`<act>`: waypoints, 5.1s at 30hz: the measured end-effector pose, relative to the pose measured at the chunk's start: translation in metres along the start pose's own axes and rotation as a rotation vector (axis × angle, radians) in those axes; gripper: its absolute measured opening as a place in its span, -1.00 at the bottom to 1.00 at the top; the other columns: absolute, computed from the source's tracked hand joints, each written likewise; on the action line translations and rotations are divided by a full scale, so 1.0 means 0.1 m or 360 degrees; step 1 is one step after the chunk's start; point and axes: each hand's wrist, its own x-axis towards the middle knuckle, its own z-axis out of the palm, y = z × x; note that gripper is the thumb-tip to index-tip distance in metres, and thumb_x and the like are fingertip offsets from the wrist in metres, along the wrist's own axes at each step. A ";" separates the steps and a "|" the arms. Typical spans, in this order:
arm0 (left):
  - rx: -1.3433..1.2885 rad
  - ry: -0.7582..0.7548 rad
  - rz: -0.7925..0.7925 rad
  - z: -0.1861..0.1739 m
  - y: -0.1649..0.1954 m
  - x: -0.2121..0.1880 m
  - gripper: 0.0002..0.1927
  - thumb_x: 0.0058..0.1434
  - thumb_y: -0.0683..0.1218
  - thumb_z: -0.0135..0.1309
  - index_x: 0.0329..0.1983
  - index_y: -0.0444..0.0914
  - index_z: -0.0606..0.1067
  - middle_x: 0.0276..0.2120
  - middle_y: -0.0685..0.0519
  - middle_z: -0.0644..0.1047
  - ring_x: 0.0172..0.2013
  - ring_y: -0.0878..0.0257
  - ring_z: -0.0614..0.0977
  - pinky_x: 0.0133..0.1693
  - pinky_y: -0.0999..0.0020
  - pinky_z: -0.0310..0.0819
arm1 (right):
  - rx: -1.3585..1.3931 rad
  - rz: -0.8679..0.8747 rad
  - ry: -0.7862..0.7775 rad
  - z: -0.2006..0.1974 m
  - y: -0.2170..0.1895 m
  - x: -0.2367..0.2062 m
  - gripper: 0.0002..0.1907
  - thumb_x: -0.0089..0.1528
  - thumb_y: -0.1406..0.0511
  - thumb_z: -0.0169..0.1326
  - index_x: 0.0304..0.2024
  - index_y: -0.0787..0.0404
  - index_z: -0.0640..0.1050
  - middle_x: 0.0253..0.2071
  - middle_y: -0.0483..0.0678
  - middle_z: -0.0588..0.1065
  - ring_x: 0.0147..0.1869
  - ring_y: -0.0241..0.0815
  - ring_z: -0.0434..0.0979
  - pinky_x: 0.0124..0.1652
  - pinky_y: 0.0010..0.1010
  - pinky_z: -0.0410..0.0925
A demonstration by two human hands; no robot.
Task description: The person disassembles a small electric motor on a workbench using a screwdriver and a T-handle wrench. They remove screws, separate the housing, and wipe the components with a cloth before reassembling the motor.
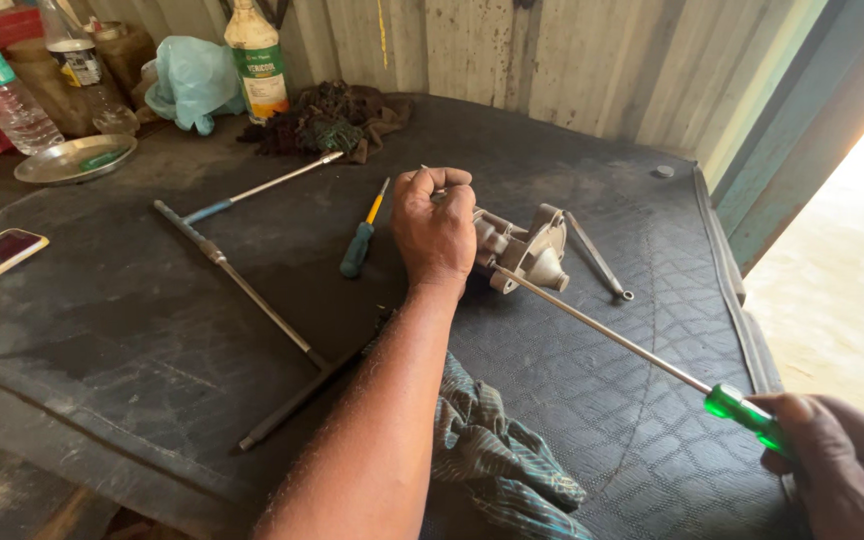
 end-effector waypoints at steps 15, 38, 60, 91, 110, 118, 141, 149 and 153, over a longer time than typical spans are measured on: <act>-0.0068 -0.0019 -0.0007 0.01 -0.02 0.01 -0.88 0.06 -0.15 0.06 -0.37 -0.23 0.58 -0.17 0.06 0.46 -0.20 0.22 0.58 -0.14 0.33 0.53 | -0.0190 -0.0835 0.0040 0.07 -0.10 -0.13 -0.46 0.19 0.03 0.28 0.08 0.25 0.63 -0.34 0.02 0.57 -0.30 -0.22 0.63 -0.23 -0.34 0.48; -0.0008 -0.0008 0.0005 0.01 0.00 0.00 -0.87 0.06 -0.13 0.08 -0.37 -0.23 0.59 -0.15 0.06 0.47 -0.16 0.21 0.59 -0.10 0.30 0.52 | -0.0254 -0.0217 0.0031 0.18 -0.20 0.00 -0.58 0.21 0.13 0.33 0.12 0.00 0.67 -0.32 -0.08 0.66 -0.31 -0.29 0.65 -0.25 -0.41 0.45; 0.0041 0.0006 0.0043 -0.01 0.04 0.00 -0.88 0.06 -0.14 0.07 -0.38 -0.24 0.59 -0.17 0.05 0.49 -0.17 0.22 0.59 -0.13 0.30 0.52 | -0.1007 0.0237 -0.0265 0.20 -0.77 -0.02 -0.52 0.14 -0.05 0.30 0.12 -0.24 0.70 -0.32 -0.13 0.63 -0.20 -0.26 0.64 -0.09 -0.39 0.49; 0.0017 -0.0019 -0.0024 0.00 0.02 0.00 -0.87 0.06 -0.12 0.05 -0.38 -0.21 0.59 -0.12 0.07 0.48 -0.15 0.21 0.59 -0.09 0.29 0.53 | -0.0158 0.0590 -0.0697 0.05 -0.43 0.43 -0.58 0.31 0.17 0.16 0.17 0.20 0.64 -0.31 0.14 0.58 -0.57 -0.10 0.46 -0.57 -0.28 0.29; 0.0078 0.0027 0.0173 0.03 -0.05 0.01 -0.88 0.05 -0.14 0.08 -0.38 -0.22 0.61 -0.16 0.04 0.49 -0.12 0.17 0.58 -0.07 0.29 0.50 | -0.0560 -0.0212 -0.0487 0.01 -0.66 0.50 -0.54 0.31 0.07 0.14 0.07 0.26 0.69 -0.34 0.04 0.56 -0.46 -0.18 0.43 -0.45 -0.30 0.38; 0.0034 0.0040 0.0122 0.03 -0.07 0.02 -0.87 0.04 -0.13 0.07 -0.39 -0.23 0.60 -0.17 0.01 0.49 -0.18 0.15 0.60 -0.09 0.29 0.52 | -0.0200 -0.1060 -0.0054 -0.15 -0.38 0.50 -0.56 0.33 0.15 0.06 0.14 0.32 0.51 -0.04 0.07 0.45 -0.19 -0.16 0.51 -0.15 -0.35 0.38; -0.0005 -0.0036 -0.0049 0.03 0.02 0.02 -0.86 0.03 -0.14 0.06 -0.38 -0.23 0.59 -0.14 0.06 0.49 -0.20 0.19 0.61 -0.12 0.29 0.53 | 0.0572 0.0284 0.0088 0.00 -0.59 0.00 -0.63 0.52 0.17 -0.02 0.19 0.31 0.58 -0.36 0.14 0.57 -0.50 -0.13 0.40 -0.53 -0.31 0.25; -0.0065 -0.0038 -0.0065 0.01 0.03 0.01 -0.86 0.02 -0.14 0.05 -0.38 -0.24 0.59 -0.14 0.04 0.49 -0.20 0.19 0.61 -0.13 0.30 0.54 | 0.0493 -0.0227 0.0203 0.08 -0.54 -0.15 -0.52 0.22 0.30 0.13 0.17 0.34 0.43 -0.27 -0.08 0.50 -0.28 -0.32 0.52 -0.26 -0.46 0.40; -0.0039 -0.0026 -0.0042 0.01 0.06 0.01 -0.86 0.02 -0.14 0.06 -0.38 -0.24 0.59 -0.14 0.03 0.48 -0.18 0.19 0.59 -0.12 0.30 0.54 | 0.0445 0.0226 0.0187 0.04 -0.53 -0.03 -0.68 0.51 0.23 0.04 0.12 0.38 0.56 -0.35 0.09 0.49 -0.41 -0.14 0.41 -0.46 -0.23 0.27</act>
